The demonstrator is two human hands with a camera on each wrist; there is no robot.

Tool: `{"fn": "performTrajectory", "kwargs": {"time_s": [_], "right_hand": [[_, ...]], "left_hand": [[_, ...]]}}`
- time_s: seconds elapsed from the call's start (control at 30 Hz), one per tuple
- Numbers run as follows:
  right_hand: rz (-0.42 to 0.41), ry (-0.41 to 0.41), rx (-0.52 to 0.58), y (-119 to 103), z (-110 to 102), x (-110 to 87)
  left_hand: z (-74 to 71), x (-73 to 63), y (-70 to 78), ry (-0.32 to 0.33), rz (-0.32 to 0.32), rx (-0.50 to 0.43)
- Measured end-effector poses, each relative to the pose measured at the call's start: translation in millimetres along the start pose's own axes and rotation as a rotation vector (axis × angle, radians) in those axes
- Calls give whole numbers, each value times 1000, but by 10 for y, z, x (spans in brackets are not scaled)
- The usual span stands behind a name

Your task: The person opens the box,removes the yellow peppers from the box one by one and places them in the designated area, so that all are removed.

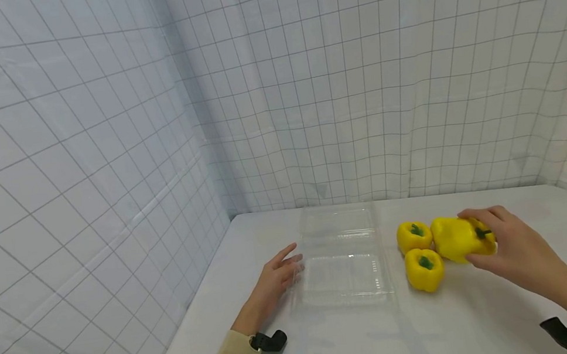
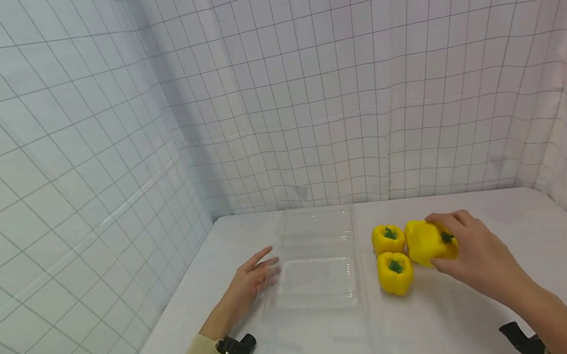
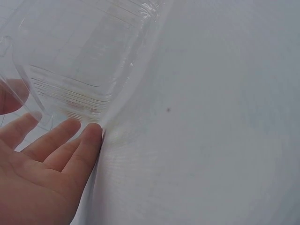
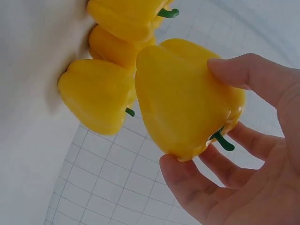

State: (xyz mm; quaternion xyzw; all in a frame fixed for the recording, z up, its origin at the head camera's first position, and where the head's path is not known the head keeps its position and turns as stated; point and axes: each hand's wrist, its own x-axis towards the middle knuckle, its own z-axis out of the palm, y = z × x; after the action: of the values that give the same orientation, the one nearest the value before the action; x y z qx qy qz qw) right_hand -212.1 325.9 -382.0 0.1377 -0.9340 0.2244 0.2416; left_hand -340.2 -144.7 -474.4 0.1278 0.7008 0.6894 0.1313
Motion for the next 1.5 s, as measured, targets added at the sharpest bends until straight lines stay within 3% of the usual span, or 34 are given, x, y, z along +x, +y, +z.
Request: {"fn": "performTrajectory", "kwargs": {"time_s": [0.27, 0.77, 1.5], "right_hand": [[19, -35, -32, 64, 23, -59], [101, -223, -54, 174, 224, -122], [44, -228, -75, 133, 361, -87]], "left_hand": [[8, -11, 9, -4, 13, 5], [5, -13, 0, -16, 16, 0], [8, -17, 0, -19, 9, -2]]}}
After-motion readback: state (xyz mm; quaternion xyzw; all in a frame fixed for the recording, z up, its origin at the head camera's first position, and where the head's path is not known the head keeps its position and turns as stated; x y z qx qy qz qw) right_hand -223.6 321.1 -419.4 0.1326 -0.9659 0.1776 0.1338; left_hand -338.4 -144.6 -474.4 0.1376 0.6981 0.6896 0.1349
